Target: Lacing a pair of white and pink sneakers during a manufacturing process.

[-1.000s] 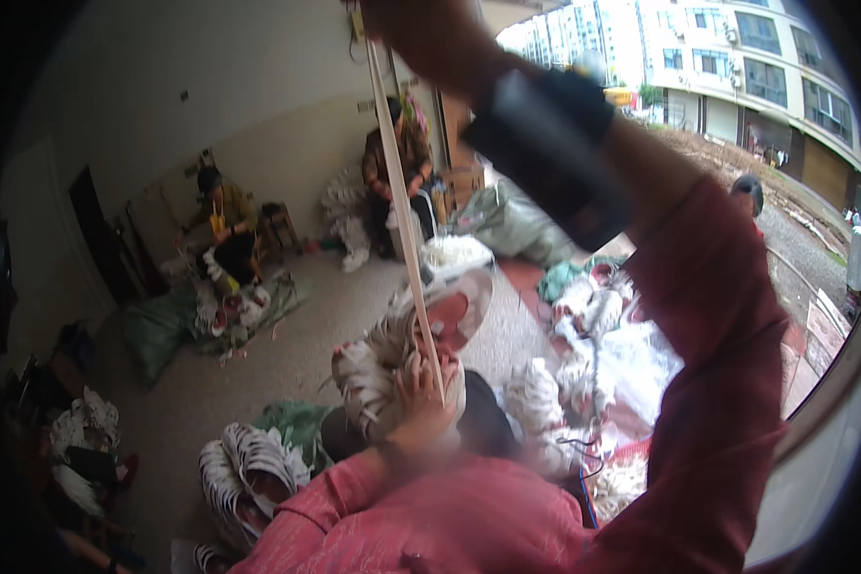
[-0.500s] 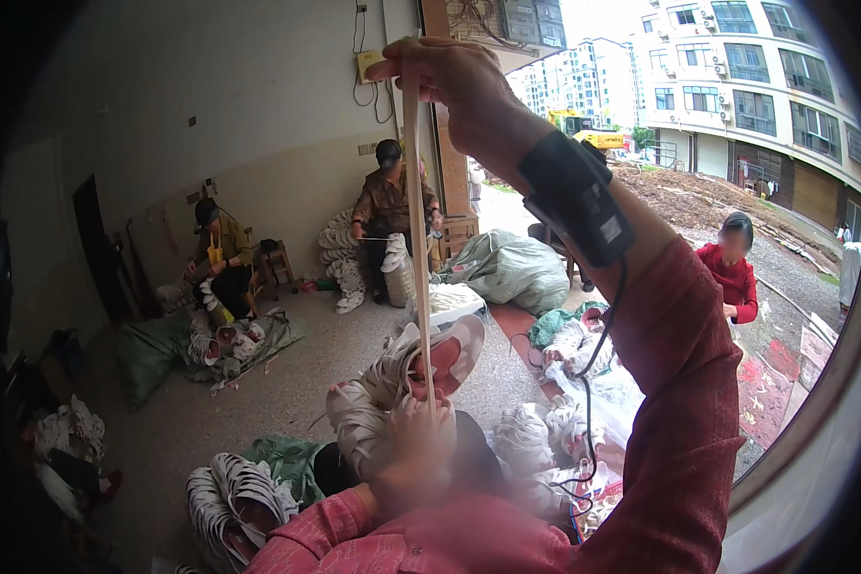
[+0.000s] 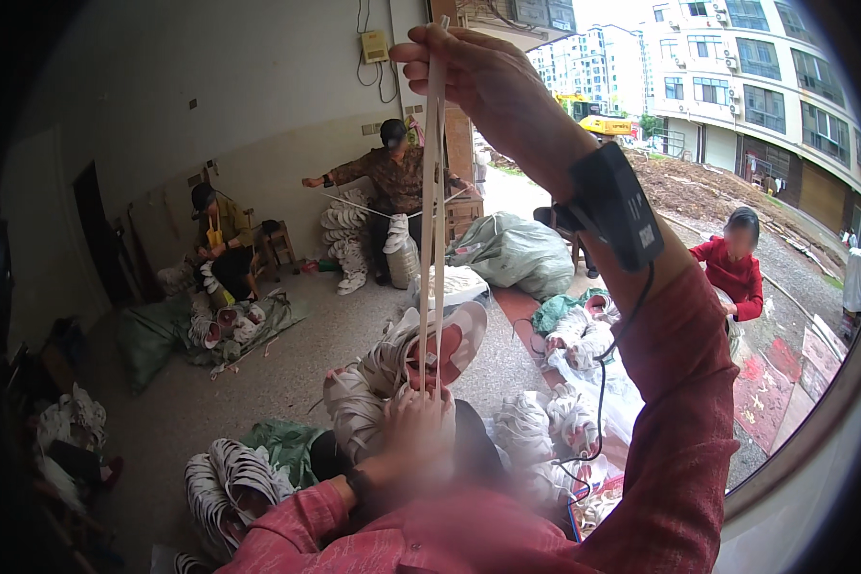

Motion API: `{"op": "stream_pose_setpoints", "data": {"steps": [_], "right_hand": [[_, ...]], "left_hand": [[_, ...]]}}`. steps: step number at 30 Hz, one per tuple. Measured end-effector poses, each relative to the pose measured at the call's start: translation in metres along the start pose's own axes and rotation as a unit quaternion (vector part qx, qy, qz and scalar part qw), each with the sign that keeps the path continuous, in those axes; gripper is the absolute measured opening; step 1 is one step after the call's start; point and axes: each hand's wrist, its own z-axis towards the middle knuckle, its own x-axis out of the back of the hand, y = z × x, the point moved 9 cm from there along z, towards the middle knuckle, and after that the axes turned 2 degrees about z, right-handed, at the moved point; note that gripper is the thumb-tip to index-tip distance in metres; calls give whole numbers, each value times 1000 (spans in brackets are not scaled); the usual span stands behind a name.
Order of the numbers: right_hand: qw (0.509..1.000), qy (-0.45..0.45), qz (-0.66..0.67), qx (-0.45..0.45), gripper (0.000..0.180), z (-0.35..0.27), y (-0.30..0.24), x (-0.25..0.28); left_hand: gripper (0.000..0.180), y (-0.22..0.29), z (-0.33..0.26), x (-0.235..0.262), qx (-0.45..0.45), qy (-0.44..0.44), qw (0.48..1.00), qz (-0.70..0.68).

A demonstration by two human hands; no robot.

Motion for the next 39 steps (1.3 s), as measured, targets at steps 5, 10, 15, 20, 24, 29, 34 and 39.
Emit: {"op": "stream_pose_setpoints", "data": {"steps": [5,10,15,20,24,29,34,39], "right_hand": [[997,-8,-73,-6,37,-7,0,9],[996,-47,-72,-2,45,-2,2,-2],[997,-27,22,-71,31,12,17,-2],[975,88,112,-168,21,18,16,-22],[961,-29,169,-215,23,23,74,-35],[936,9,215,-279,22,-20,140,-35],[930,36,222,-291,21,-33,157,-13],[923,61,239,-296,20,-45,171,13]], "left_hand": [[85,-5,-1,-8,-40,-60,997,-17],[74,6,-8,16,-132,0,991,32],[74,13,-4,43,-97,28,995,-27],[78,22,10,50,-52,25,996,-62],[80,18,7,38,-61,25,998,-20],[83,9,7,39,-50,28,997,-57],[73,-1,9,65,-98,-66,982,-147],[32,-41,18,80,120,-64,818,-559]]}}
